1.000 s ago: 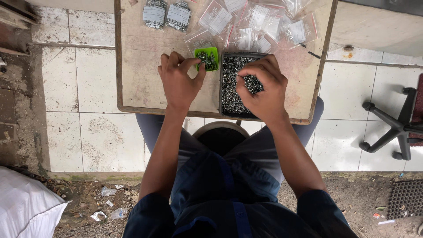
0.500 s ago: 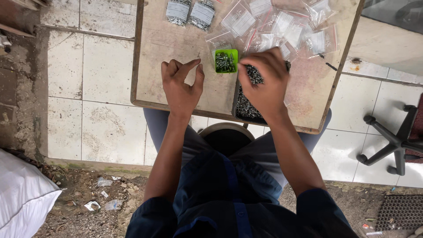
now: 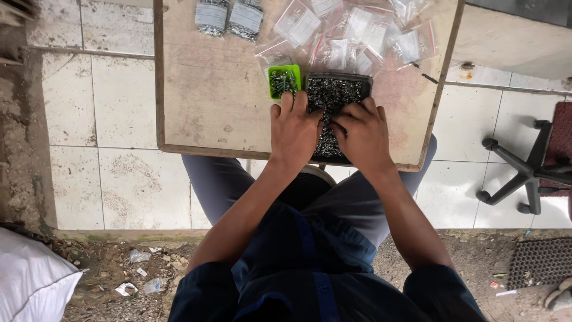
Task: The person sits at a table and sorts small metal screws from a black tray into a green container using both hands. The person repeatedly picks up screws and places them into the container while seated.
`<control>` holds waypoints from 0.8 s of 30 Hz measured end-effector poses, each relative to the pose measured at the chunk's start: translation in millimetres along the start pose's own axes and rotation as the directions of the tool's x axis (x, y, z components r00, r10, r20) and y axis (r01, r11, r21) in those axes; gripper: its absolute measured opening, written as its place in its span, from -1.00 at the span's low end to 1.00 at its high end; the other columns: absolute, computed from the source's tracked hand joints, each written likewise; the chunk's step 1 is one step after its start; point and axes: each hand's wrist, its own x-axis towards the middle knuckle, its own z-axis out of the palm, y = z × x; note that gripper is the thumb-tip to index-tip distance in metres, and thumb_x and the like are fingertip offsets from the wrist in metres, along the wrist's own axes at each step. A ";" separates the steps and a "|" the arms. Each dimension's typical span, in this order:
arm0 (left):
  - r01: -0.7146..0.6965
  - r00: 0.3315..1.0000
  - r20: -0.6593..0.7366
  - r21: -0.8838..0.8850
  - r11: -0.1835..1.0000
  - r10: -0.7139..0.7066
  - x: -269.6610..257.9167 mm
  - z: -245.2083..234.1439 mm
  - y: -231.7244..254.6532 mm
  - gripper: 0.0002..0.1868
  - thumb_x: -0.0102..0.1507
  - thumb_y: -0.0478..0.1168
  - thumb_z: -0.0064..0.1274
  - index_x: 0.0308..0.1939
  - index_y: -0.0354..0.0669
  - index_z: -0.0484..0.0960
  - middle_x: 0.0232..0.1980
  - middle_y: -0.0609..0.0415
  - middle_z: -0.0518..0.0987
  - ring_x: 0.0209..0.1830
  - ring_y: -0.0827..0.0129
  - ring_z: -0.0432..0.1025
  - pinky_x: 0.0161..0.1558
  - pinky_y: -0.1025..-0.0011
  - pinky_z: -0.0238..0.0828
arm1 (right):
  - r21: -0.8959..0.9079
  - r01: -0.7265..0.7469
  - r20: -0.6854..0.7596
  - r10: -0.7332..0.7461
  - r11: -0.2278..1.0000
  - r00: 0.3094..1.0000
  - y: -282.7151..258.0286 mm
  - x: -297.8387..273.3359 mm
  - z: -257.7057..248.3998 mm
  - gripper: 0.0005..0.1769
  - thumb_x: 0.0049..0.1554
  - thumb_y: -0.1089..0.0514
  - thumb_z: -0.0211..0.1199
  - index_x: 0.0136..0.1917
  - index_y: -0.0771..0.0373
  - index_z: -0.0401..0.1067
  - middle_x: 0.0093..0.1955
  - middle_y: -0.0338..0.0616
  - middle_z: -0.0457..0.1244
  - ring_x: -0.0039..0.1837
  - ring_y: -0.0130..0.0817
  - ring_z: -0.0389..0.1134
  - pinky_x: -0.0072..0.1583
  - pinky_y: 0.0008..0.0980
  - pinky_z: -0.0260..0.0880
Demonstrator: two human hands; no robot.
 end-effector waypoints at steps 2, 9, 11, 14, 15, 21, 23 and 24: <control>-0.040 0.999 -0.027 0.017 0.999 0.040 -4.9 20.5 -0.4 -0.83 0.06 -0.20 0.53 -0.37 0.07 0.79 -0.10 0.09 0.28 -0.01 0.12 0.22 -0.20 0.20 0.12 | 0.005 -0.018 -0.008 0.018 1.000 1.000 0.5 -2.5 3.7 -0.83 -0.01 0.22 0.58 -0.11 0.11 0.67 -0.11 -0.28 0.34 0.05 -0.19 0.27 -0.02 -0.21 0.25; -0.098 0.990 -0.102 -0.027 0.995 0.094 -8.1 17.5 -1.5 -0.87 0.16 -0.25 0.37 -0.42 0.09 0.72 -0.20 0.22 0.23 -0.06 0.18 0.19 -0.19 0.17 0.09 | -0.034 -0.033 0.021 0.033 0.999 0.999 1.4 -6.3 8.9 -0.88 0.05 0.21 0.54 -0.14 0.08 0.62 -0.13 -0.34 0.28 0.07 -0.26 0.21 -0.03 -0.24 0.14; -0.036 0.997 -0.063 -0.070 0.997 0.032 -7.4 6.5 -2.1 -0.91 0.24 -0.18 0.33 -0.36 0.13 0.76 -0.19 0.28 0.20 -0.04 0.26 0.16 -0.14 0.22 0.17 | -0.025 -0.034 0.015 0.034 0.999 0.999 1.6 -8.9 10.1 -0.88 0.06 0.17 0.55 -0.12 0.06 0.63 -0.13 -0.35 0.29 0.07 -0.27 0.21 -0.01 -0.23 0.14; 0.059 0.995 -0.071 -0.131 0.990 -0.069 -5.6 -3.8 -15.3 -0.90 0.35 -0.07 0.27 -0.28 0.19 0.79 -0.17 0.34 0.17 -0.04 0.35 0.16 -0.12 0.30 0.25 | -0.012 -0.036 -0.003 0.036 0.999 0.999 -0.5 -9.5 11.6 -0.87 0.06 0.14 0.57 -0.11 0.02 0.64 -0.15 -0.38 0.29 0.08 -0.28 0.22 0.02 -0.22 0.14; 0.082 0.988 -0.120 -0.154 0.985 -0.101 -3.7 -5.8 -21.6 -0.88 0.39 -0.03 0.25 -0.24 0.21 0.78 -0.16 0.34 0.17 -0.05 0.38 0.18 -0.15 0.34 0.25 | -0.010 -0.044 -0.019 0.044 0.999 0.999 -1.1 -9.3 11.7 -0.86 0.04 0.14 0.58 -0.13 -0.01 0.65 -0.18 -0.40 0.29 0.08 -0.28 0.22 0.03 -0.22 0.14; 0.103 0.951 -0.266 -0.216 0.971 -0.160 8.4 -38.6 -47.8 -0.97 0.38 -0.13 0.32 -0.14 0.13 0.77 -0.22 0.31 0.16 -0.18 0.27 0.23 -0.16 0.29 0.21 | -0.105 -0.022 -0.020 0.020 0.994 1.000 -2.5 -10.0 23.2 -0.89 0.04 0.17 0.51 -0.18 0.06 0.57 -0.21 -0.35 0.22 0.05 -0.29 0.18 -0.02 -0.23 0.10; 0.109 0.942 -0.287 -0.224 0.969 -0.172 10.1 -38.7 -56.1 -0.96 0.36 -0.12 0.34 -0.14 0.15 0.78 -0.23 0.32 0.15 -0.18 0.27 0.23 -0.16 0.28 0.20 | -0.079 -0.015 -0.013 0.014 0.997 1.000 -4.3 -8.2 18.7 -0.85 0.02 0.10 0.55 -0.13 0.04 0.60 -0.19 -0.34 0.24 0.05 -0.28 0.20 -0.01 -0.21 0.11; 0.114 0.935 -0.305 -0.233 0.966 -0.184 10.8 -38.3 -60.0 -0.95 0.35 -0.11 0.36 -0.13 0.18 0.78 -0.24 0.33 0.14 -0.19 0.27 0.22 -0.15 0.27 0.18 | -0.053 -0.011 -0.003 0.010 0.999 1.000 -4.9 -7.6 16.4 -0.78 0.00 0.02 0.59 -0.08 0.02 0.63 -0.16 -0.34 0.27 0.06 -0.27 0.21 -0.01 -0.20 0.12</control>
